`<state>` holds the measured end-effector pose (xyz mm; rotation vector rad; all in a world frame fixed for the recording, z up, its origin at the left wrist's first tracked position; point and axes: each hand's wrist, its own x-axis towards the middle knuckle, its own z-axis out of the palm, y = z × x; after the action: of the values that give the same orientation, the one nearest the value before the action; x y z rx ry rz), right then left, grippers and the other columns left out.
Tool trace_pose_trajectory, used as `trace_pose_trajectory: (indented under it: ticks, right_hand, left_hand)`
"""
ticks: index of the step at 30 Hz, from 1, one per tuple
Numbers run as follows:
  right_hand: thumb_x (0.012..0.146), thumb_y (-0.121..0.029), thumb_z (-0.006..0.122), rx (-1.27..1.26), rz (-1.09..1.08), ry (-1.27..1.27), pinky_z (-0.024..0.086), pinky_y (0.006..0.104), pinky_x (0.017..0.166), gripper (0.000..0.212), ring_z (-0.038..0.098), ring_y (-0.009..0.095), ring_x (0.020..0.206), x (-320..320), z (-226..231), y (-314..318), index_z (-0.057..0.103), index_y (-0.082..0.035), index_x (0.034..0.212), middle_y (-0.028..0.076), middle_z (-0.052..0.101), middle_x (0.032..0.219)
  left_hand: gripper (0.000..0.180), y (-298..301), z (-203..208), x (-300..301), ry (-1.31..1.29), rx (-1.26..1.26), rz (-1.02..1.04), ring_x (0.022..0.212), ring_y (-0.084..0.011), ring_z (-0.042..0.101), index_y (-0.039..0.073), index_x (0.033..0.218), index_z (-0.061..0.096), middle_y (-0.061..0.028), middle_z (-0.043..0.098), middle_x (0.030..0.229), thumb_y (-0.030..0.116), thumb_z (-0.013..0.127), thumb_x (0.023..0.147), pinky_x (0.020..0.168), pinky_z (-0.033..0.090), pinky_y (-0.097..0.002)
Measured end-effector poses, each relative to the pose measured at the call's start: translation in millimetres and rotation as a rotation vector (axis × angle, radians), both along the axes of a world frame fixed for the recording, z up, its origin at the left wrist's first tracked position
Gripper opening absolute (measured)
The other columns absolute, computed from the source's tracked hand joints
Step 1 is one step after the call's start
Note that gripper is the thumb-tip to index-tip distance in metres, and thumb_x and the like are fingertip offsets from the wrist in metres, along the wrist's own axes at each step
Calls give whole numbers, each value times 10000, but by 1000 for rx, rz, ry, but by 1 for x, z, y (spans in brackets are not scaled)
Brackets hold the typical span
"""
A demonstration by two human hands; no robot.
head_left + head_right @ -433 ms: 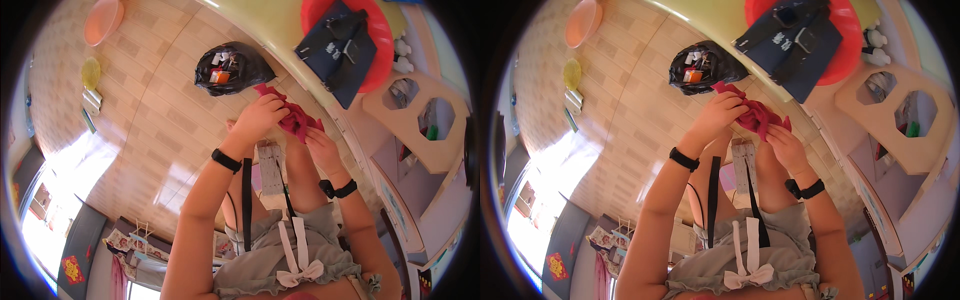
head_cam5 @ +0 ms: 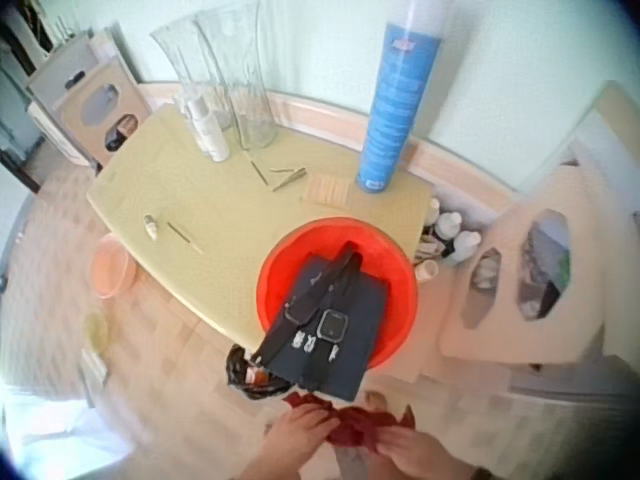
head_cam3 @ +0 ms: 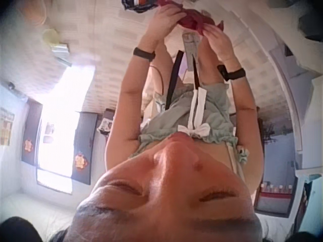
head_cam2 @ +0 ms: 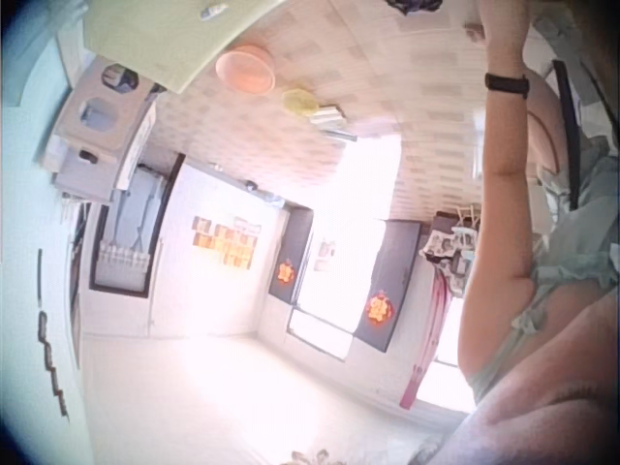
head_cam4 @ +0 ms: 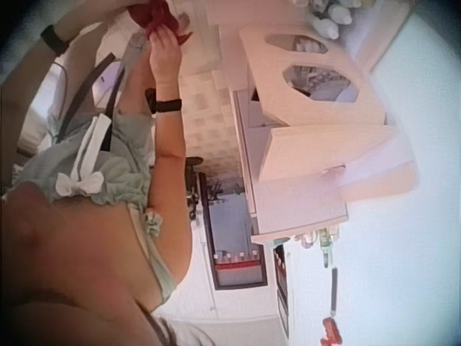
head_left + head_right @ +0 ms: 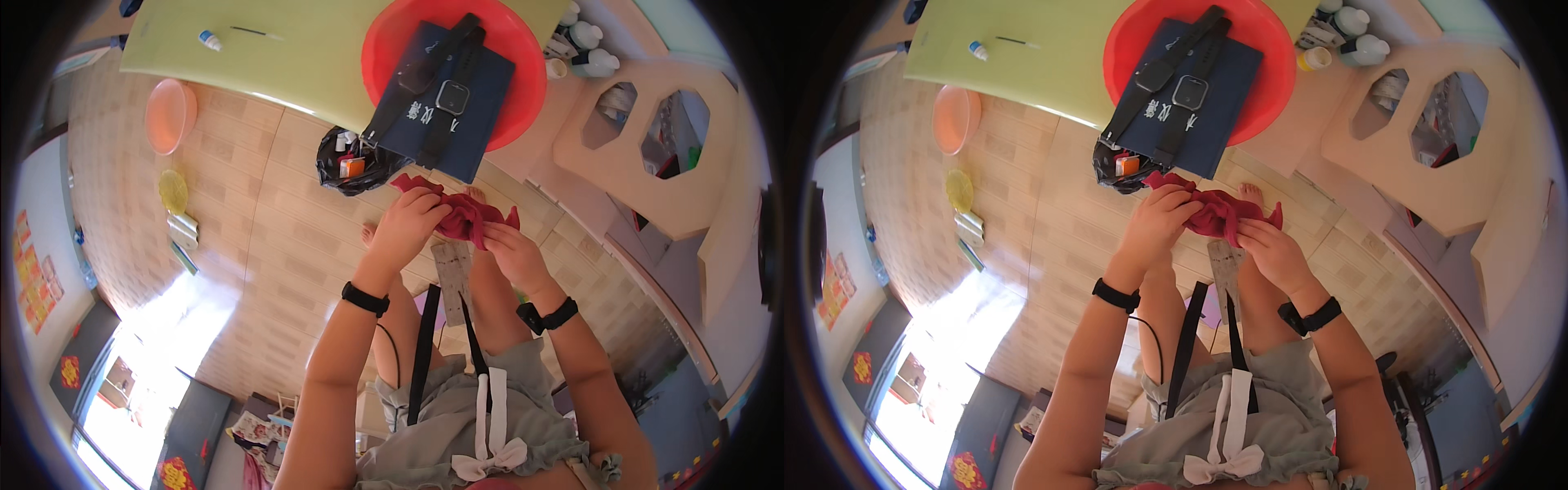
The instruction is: The person wipes the surfaces of a pink vanity cabinet using a red cloth. They clean the top, sides, and lower sections of the cabinet, moving a phone aside to reach the surface underneath.
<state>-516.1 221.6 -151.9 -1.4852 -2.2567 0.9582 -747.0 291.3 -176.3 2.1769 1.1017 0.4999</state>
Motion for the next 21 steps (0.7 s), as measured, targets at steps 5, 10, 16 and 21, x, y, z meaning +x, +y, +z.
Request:
trace_pose_trajectory:
  ticks: [5, 10, 16, 21]
  right_hand:
    - [746, -20, 555, 9, -83, -28, 503, 318, 821, 245, 575, 228, 1029, -6, -9, -8, 640, -56, 972, 51, 626, 1060]
    - [741, -25, 563, 4, -208, 22, 506, 324, 821, 247, 580, 244, 1022, -36, 0, -42, 641, -54, 973, 70, 624, 1057]
    - [739, -24, 558, -48, -320, -12, 502, 333, 829, 259, 577, 253, 1027, -62, 11, -85, 639, -64, 983, 75, 622, 1068]
    - [737, -27, 555, -87, -454, 46, 499, 333, 836, 262, 575, 244, 1029, -71, 8, -124, 640, -70, 981, 68, 623, 1072]
  left_hand:
    - [257, 8, -3, -4, -30, -19, -115, 1003, -227, 545, 91, 926, 639, -37, 596, 946, 73, 589, 674, 837, 472, -341]
    - [234, 9, 1, -18, -37, 19, -275, 990, -220, 540, 93, 910, 639, -31, 591, 909, 88, 574, 685, 829, 469, -327]
    - [334, 2, 20, -25, 6, 3, -442, 978, -234, 559, 96, 929, 640, -44, 603, 945, 29, 649, 602, 825, 481, -337]
    - [359, -13, 22, -14, 21, -73, -599, 970, -236, 556, 100, 927, 640, -44, 603, 937, 30, 677, 577, 818, 483, -341]
